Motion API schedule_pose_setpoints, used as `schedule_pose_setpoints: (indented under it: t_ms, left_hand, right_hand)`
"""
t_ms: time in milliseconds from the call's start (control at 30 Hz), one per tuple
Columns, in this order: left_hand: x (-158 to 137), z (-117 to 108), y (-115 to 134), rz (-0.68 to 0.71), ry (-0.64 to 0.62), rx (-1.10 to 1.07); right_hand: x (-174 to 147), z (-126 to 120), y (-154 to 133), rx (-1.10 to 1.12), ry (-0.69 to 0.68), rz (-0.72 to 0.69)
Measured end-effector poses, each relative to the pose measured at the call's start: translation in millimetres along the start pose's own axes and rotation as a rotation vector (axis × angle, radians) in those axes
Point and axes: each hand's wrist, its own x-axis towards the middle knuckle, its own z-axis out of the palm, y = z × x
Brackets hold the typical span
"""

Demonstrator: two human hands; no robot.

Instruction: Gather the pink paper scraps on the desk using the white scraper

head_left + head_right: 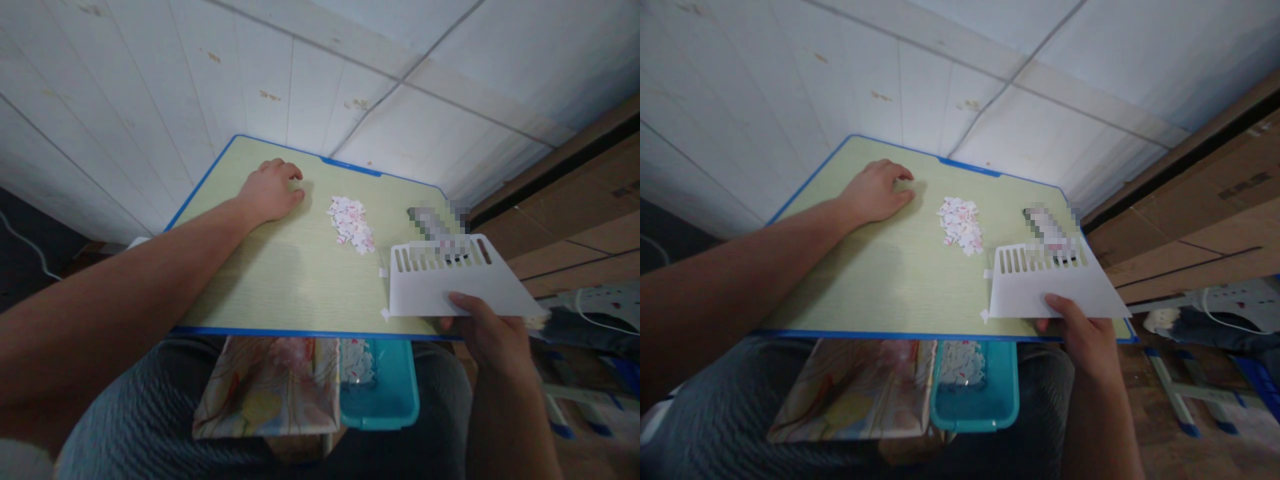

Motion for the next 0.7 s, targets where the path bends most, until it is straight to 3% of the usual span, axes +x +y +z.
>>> schedule_pose_setpoints:
  t_ms: [167,333,533,700]
  left_hand:
    - [1,0,-2,0.006,-0.007,-0.014]
    - [1,1,-2,-0.001,-0.002,-0.015]
    - [1,1,-1,-0.003,-0.007,-0.010]
    - [1,0,-1,-0.003,-0.013,-0.014]
  right_hand:
    - [-3,2,-3,0.023,-0.061,0.064]
    - [-2,13,-10,0.136,-0.058,0.013]
    - [-1,8,-8,0.035,-0.133,0.055]
    - [0,9,-9,0.094,-0.139,0.012]
